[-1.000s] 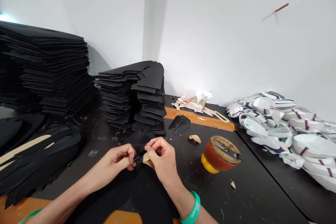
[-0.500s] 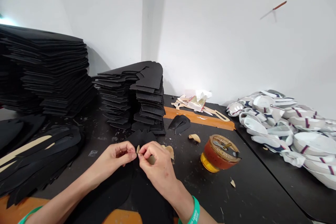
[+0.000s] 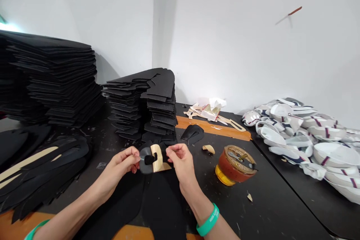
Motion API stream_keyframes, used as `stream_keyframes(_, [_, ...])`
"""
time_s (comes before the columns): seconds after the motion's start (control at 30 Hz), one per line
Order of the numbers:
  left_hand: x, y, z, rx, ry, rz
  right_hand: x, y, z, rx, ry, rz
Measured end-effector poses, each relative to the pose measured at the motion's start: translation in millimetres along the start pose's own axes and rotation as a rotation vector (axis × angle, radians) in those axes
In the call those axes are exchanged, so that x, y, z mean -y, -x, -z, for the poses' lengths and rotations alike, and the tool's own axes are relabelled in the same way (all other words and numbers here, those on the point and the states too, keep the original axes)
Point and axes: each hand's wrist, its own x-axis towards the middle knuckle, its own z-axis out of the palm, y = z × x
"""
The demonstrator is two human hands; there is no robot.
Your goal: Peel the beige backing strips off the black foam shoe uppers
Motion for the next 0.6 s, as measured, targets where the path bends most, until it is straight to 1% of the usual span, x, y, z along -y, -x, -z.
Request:
stream_keyframes(0.03, [-0.5, 0.5, 0.7, -0.012, 0.024, 0.002, 0.9, 1.3, -0.1, -0.043, 0.056, 0.087])
stream_keyframes(0.07, [-0.8, 0.8, 1.4, -0.021, 0.042, 0.002, 2.6, 3.8, -0.4, -0.082, 0.138, 0.217])
stream_keyframes(0.1, [-0.8, 0.8, 2.0, -0.028, 0.053, 0.003, 5.2, 7.5, -1.2, -0.101, 0.239, 0.378])
stream_keyframes(0.13, [-0.7, 0.7, 2.3, -0.033, 0.06, 0.004, 8.4, 12.1, -2.2, -0.094, 0.345, 0.546])
stream_keyframes(0.2, [-0.2, 0.1, 2.5, -0.033, 0.071, 0.005, 15.2, 22.4, -5.0, -0.01, 0.522, 0.831])
stream_keyframes(0.23, [0.1, -0.3, 2.4, -0.031, 0.075, 0.003, 18.1, 27.2, -6.6, 0.048, 0.589, 0.927])
stream_keyframes(0.27, [0.4, -0.6, 2.2, -0.029, 0.078, 0.001, 20.2, 31.1, -8.2, 0.104, 0.647, 0.993])
stream_keyframes(0.33, [1.2, -1.0, 1.8, -0.024, 0.083, -0.005, 21.6, 35.4, -11.1, 0.183, 0.757, 1.068])
stream_keyframes(0.4, [2.3, -1.0, 1.4, -0.017, 0.086, -0.01, 19.9, 35.3, -13.3, 0.209, 0.848, 1.118])
stream_keyframes(0.5, [3.7, -0.3, 0.7, -0.002, 0.087, -0.009, 15.8, 31.7, -16.0, 0.187, 0.92, 1.169])
stream_keyframes(0.6, [4.2, 0.0, 0.9, 0.023, 0.144, 0.003, 16.6, 30.4, -19.2, 0.161, 0.884, 1.175])
